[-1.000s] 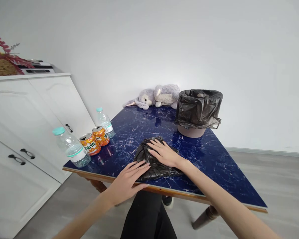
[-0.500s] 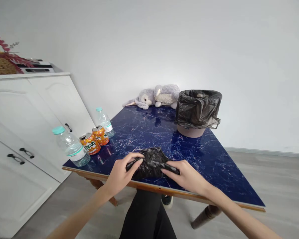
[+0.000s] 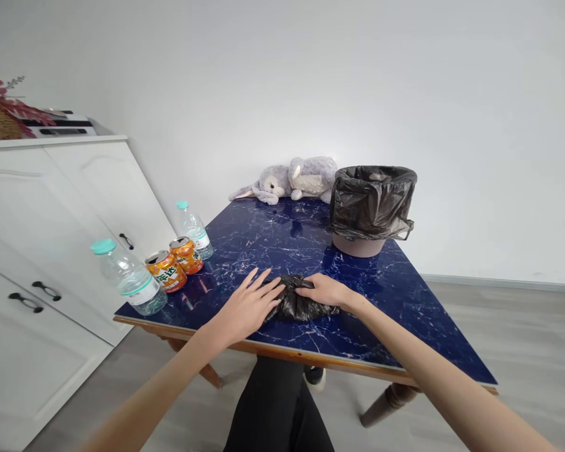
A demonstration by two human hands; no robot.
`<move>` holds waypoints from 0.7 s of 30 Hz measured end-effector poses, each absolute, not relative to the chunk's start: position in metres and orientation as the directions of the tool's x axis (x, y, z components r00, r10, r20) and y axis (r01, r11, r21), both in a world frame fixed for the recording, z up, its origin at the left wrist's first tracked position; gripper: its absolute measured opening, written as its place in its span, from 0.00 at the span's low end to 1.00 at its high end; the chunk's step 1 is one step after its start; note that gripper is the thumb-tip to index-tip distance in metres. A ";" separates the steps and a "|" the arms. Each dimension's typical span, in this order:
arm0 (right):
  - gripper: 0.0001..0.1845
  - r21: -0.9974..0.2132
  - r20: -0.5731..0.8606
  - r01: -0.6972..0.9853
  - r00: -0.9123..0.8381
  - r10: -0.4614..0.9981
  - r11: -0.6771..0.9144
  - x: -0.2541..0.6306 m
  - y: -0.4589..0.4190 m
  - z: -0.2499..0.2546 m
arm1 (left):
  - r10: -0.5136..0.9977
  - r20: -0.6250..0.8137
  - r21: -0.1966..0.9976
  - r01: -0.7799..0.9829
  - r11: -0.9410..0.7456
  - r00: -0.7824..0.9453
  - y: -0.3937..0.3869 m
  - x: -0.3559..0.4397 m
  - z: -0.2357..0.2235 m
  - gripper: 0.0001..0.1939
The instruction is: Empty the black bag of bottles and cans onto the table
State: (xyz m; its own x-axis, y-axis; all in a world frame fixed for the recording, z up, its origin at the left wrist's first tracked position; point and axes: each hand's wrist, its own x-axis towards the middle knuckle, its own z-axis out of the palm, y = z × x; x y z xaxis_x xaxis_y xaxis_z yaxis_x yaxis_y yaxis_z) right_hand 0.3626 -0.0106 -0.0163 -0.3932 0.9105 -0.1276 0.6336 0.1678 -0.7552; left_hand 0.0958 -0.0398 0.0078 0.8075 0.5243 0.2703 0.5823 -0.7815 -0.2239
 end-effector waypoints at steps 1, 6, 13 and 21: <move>0.23 -0.753 -0.137 0.639 -0.386 0.912 0.158 0.363 -0.010 -0.017 | 0.542 0.248 -0.217 0.591 -0.777 0.803 -0.034 0.094 0.009 0.21; 0.22 -0.748 -0.154 0.651 -0.360 0.920 0.130 0.364 -0.006 -0.022 | 0.554 0.338 -0.161 0.626 -0.763 0.761 -0.037 0.099 0.033 0.30; 0.20 -0.698 -0.130 0.704 -0.305 0.943 0.131 0.362 -0.007 -0.018 | 0.539 0.303 -0.130 0.594 -0.794 0.786 -0.057 0.123 0.006 0.30; 0.23 -0.493 0.203 0.861 -0.029 0.979 0.128 0.336 -0.046 0.004 | 0.627 0.234 -0.054 0.654 -0.754 0.743 -0.035 0.108 -0.029 0.30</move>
State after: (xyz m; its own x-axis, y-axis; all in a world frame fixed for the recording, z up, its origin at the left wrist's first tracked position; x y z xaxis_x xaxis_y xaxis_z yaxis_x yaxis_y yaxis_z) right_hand 0.3365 -0.0460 0.0040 -0.0286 0.9787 0.2034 0.8606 0.1276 -0.4930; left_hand 0.1083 -0.0354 -0.0293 0.7429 0.6272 0.2341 0.6541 -0.7545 -0.0543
